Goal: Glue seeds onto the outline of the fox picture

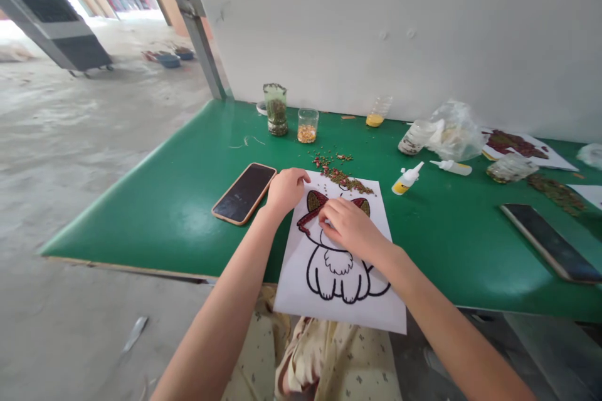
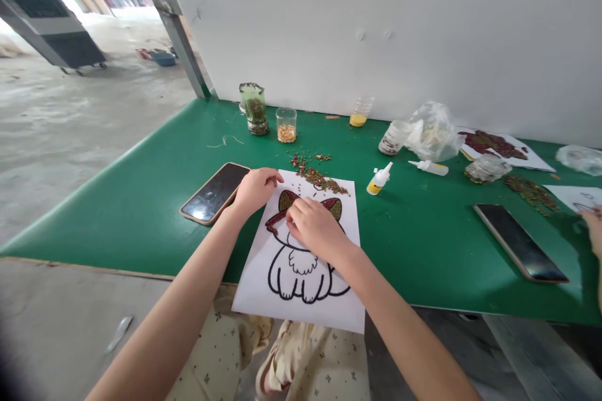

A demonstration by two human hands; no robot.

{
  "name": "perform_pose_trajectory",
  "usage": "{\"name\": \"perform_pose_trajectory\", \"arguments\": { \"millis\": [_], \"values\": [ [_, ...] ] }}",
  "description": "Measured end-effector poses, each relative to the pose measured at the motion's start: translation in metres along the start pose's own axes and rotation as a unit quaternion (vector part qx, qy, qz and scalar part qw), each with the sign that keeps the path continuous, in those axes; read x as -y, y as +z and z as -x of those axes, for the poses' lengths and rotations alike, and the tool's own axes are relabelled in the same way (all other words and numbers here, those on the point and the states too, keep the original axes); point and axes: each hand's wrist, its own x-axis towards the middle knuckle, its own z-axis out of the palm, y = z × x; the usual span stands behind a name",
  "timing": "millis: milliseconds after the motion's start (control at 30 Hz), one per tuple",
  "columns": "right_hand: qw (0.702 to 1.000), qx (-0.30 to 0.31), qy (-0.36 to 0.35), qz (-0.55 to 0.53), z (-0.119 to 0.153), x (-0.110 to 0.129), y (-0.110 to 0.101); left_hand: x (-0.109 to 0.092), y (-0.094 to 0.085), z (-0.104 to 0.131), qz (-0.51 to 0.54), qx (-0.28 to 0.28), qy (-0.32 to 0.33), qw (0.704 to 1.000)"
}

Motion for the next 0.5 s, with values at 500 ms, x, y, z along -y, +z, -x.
{"name": "perform_pose_trajectory", "arguments": {
  "millis": [500],
  "values": [
    [0.997, 0.023, -0.074, 0.023, 0.020, 0.003, 0.009, 0.000, -0.001, 0.000, -0.009, 0.013, 0.003, 1.000]
  ]
}}
